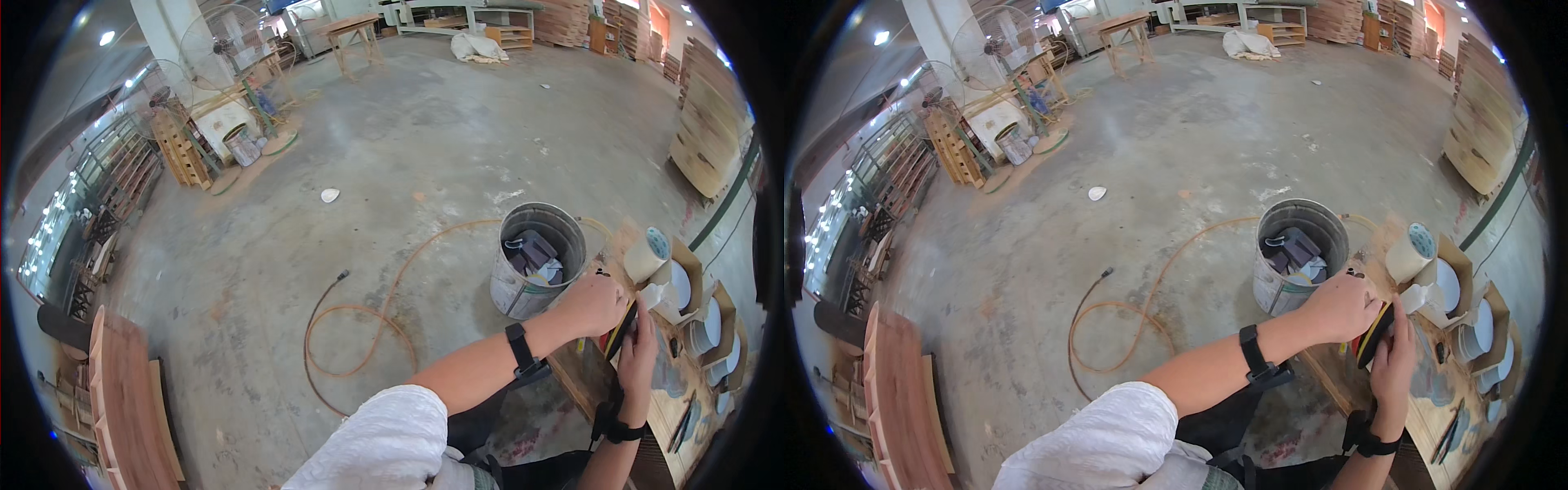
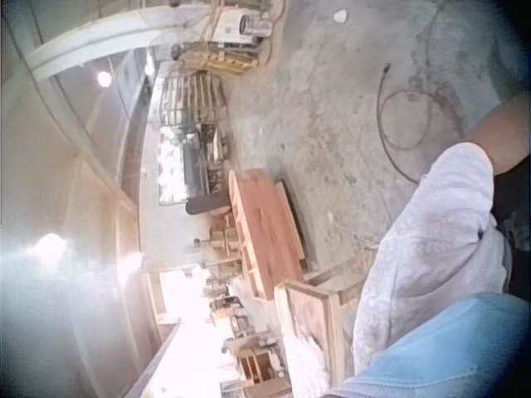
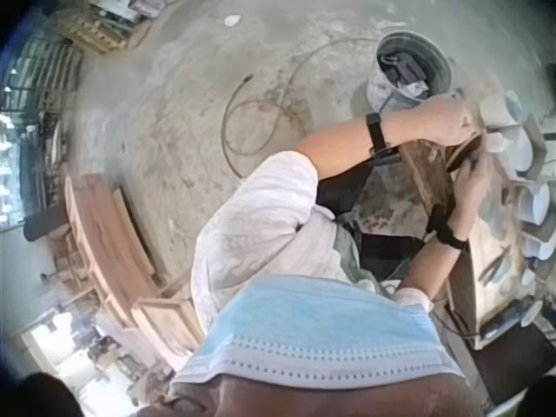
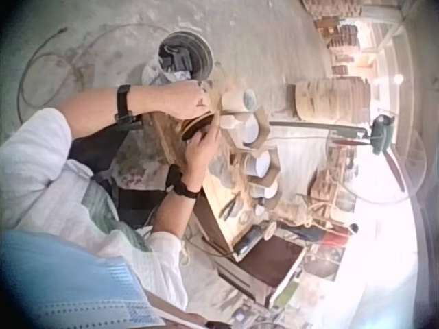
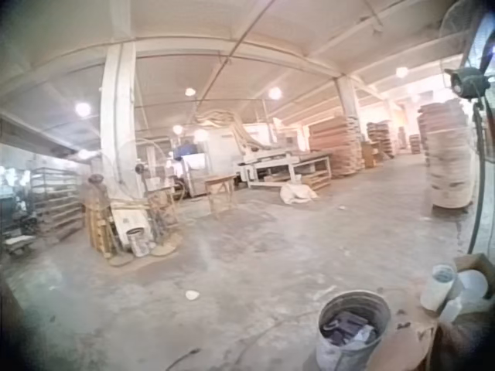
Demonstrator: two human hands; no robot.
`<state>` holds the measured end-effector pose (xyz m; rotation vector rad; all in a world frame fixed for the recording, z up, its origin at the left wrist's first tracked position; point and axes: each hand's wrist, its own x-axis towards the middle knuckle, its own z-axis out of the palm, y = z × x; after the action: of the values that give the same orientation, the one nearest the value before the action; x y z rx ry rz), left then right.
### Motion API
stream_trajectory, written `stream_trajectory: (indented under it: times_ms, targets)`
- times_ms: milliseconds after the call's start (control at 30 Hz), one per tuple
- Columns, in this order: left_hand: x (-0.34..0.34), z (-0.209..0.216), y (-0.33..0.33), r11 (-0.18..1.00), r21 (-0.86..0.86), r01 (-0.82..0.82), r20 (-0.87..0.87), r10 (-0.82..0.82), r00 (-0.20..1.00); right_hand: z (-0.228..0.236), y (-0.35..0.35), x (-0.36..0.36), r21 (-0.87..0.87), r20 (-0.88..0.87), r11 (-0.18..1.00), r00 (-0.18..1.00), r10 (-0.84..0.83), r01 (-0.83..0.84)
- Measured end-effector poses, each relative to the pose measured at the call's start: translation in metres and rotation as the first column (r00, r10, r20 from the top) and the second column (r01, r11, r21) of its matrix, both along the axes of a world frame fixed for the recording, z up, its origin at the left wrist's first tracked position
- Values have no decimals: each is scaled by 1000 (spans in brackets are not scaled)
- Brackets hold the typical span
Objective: Sanding wooden discs and applying plaster or filler to a wooden board in a workshop setting.
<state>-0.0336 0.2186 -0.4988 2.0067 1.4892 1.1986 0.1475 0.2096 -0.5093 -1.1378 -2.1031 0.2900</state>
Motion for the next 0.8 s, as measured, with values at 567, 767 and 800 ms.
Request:
stream_trajectory:
  times_ms: [567,767,800]
  targets:
    - [-6,16,4,980,-142,140,-10,-143,990,0,30,47,-70,672,969,729,-131,238]
    - [-14,23,-1,965,-212,155,58,-146,988,22,12,21,209,40,964,983,-178,166]
    - [-13,25,-2,963,-207,173,113,-152,982,23,7,12,233,66,970,994,-91,73]
